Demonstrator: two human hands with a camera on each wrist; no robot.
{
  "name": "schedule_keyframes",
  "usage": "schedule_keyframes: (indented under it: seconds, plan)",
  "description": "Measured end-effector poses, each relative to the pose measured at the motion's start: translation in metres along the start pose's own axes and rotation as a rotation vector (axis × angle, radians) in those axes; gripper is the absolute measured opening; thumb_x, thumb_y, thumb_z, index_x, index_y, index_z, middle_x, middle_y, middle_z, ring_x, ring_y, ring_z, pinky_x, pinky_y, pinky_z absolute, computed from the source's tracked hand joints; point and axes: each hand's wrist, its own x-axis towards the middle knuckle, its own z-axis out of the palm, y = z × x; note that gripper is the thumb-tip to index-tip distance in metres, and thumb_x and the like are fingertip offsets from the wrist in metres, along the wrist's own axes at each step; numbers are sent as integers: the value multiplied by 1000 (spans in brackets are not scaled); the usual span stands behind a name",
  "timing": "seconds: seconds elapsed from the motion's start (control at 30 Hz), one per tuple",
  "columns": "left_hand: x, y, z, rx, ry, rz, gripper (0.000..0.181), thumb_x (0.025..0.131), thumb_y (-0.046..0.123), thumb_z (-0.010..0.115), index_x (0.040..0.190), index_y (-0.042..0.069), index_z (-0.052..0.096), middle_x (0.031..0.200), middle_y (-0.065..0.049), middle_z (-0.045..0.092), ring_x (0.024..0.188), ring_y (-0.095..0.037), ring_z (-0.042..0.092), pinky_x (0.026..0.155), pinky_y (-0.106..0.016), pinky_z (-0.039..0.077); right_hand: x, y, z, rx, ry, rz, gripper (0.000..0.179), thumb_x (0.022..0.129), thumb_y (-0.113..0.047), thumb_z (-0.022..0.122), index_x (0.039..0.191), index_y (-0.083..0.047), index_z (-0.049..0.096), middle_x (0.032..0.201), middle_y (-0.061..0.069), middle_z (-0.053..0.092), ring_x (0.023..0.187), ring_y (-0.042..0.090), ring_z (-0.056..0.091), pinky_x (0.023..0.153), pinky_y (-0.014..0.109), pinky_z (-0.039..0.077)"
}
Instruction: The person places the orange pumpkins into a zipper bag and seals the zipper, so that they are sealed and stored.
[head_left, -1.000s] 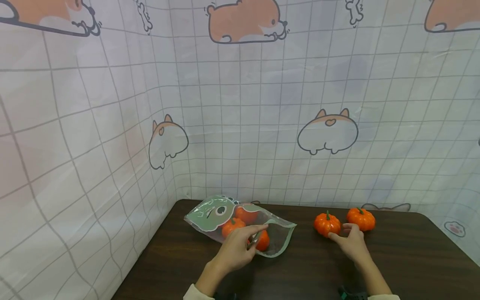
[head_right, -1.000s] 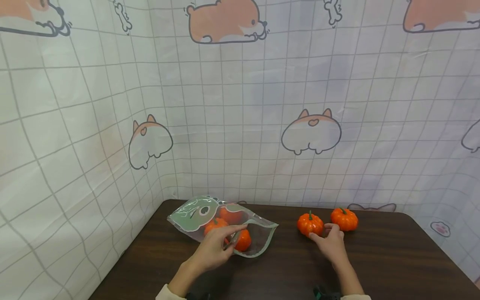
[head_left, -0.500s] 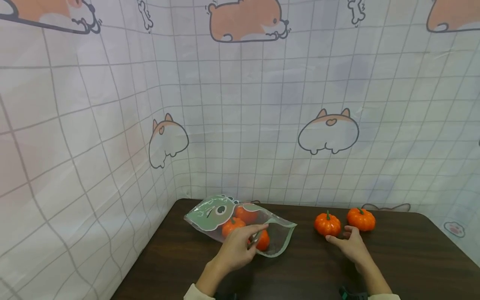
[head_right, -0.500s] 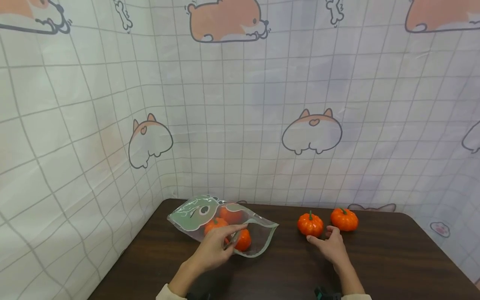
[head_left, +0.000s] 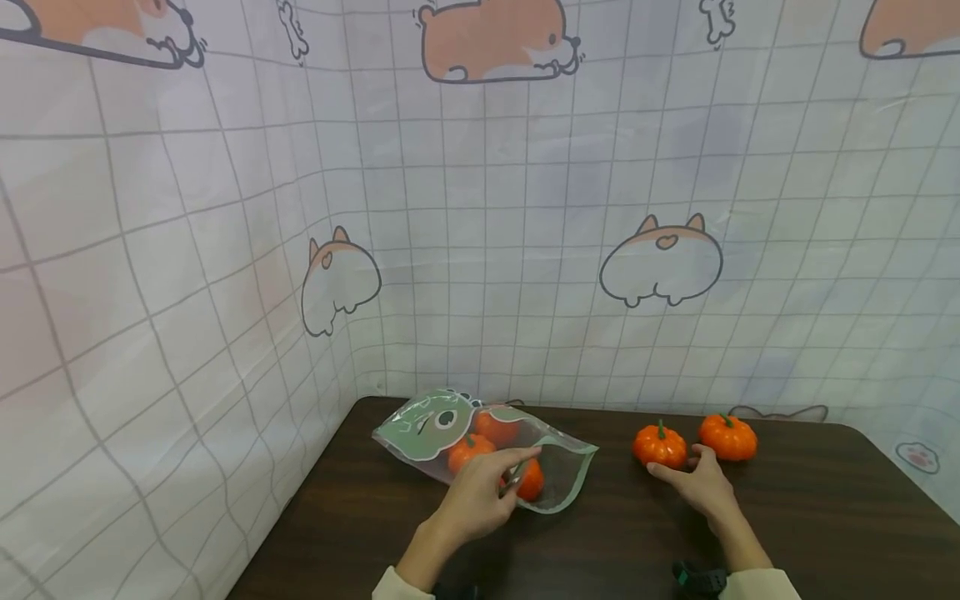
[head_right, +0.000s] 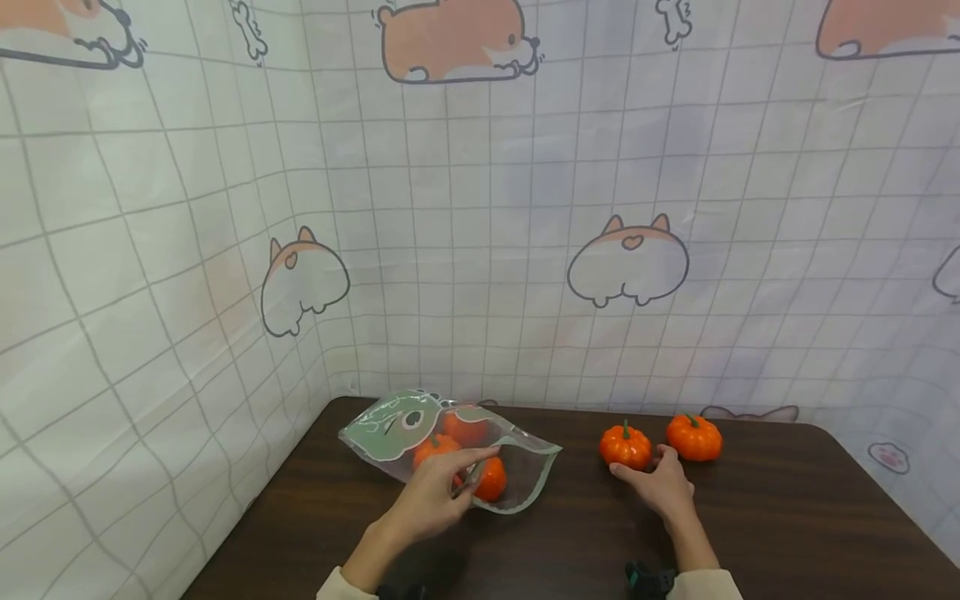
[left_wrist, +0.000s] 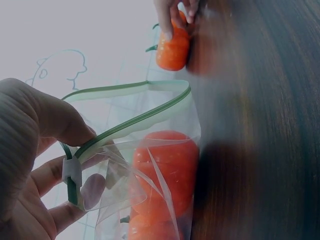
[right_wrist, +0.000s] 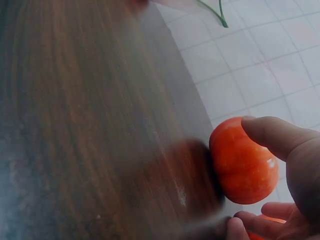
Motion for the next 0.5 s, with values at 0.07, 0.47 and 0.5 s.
schedule_keyframes:
  seconds: [0.07,0.47,0.5]
  plan:
    - [0,0,-1,3,4,5,68,79,-9,69,141,18,63,108,-2,75,71,-1,53,60,-14,40,2,-1,0,-5,-1,-3,117,90,-60,67,157,10,1,154,41,23,137,64,19,110,74,27]
    - [-1,0,-3,-1,5,0,68,77,-9,69,140,18,63,102,-3,74,69,0,51,56,-14,38,16,0,-2,-46,-18,10,125,84,-61,74,159,8,1,157,43,11,137,69,6,108,79,19]
    - [-1,0,-4,-4,3,-3,68,78,-8,69,140,18,63,103,-3,74,70,0,51,56,-14,38,16,0,-3,-60,-23,8,126,84,-62,74,159,8,1,157,43,9,137,70,6,107,79,19]
